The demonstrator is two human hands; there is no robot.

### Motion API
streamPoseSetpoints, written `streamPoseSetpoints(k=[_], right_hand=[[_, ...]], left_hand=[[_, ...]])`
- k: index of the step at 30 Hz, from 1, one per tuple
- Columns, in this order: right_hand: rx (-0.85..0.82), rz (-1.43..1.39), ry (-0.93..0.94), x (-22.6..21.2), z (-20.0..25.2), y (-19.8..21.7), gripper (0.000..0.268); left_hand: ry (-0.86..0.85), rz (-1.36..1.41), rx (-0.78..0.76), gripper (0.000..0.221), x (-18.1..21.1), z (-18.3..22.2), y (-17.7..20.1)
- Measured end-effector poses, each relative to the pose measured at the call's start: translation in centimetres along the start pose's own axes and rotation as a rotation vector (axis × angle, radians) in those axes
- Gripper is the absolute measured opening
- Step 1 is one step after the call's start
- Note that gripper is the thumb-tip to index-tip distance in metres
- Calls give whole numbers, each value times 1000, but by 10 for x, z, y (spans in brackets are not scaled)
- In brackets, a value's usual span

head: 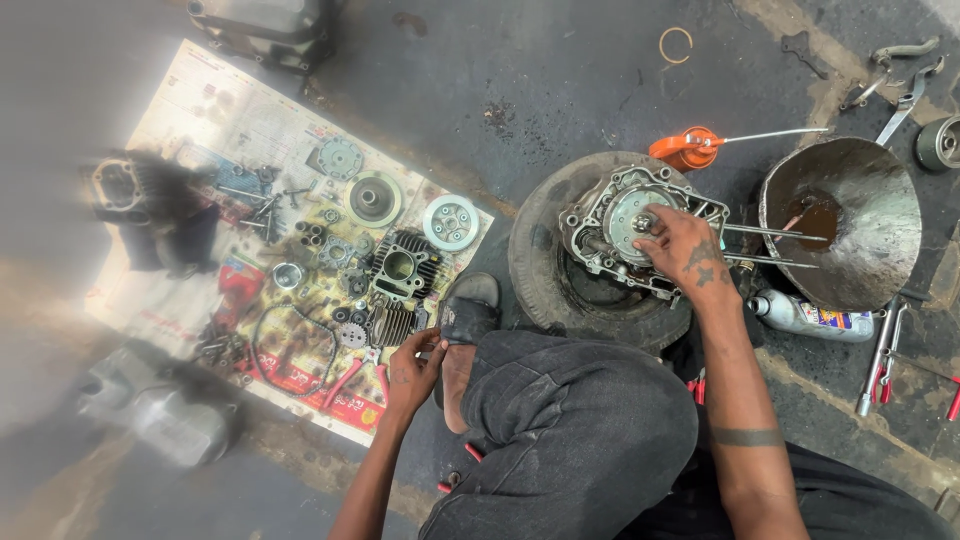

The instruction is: The person sits on the floor of a motorcycle repair shop and assembles a clutch into an engine case set on a tire. They fit clutch plates and a pressure plate into the basket by hand, press components into place, and apply a substance from a small tube to parts while fitting them.

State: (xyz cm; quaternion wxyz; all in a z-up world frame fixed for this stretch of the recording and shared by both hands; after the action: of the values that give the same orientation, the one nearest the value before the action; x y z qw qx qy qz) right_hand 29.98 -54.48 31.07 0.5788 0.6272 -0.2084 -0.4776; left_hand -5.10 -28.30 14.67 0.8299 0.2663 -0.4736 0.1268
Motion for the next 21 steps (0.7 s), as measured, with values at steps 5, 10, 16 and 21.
streamPoseSetpoints(k=[5, 10, 16, 21], right_hand=[[-15, 79, -38, 9, -1, -9, 35], [124, 222, 88, -17, 8, -6, 40], [322, 53, 399, -94, 0, -40, 22], [292, 7, 615, -123, -16, -95, 18]], left_hand=[[-25, -22, 34, 33, 1, -8, 10], [-153, -50, 174, 31, 19, -29, 39], [-165, 51, 466, 27, -9, -83, 94], [-44, 115, 695, 22, -53, -144, 146]])
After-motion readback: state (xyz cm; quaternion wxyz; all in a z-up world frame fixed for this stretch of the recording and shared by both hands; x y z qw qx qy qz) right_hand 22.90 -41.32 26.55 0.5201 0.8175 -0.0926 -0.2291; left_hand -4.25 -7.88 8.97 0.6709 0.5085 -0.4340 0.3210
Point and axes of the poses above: each hand's wrist, its own z-axis away from the middle knuckle, its own y-axis out of the back of the hand, x = y × z, the point moved 2 cm from there along -z, towards the middle knuckle, and after that the axes turned 3 degrees about x, right-handed, at the moved point
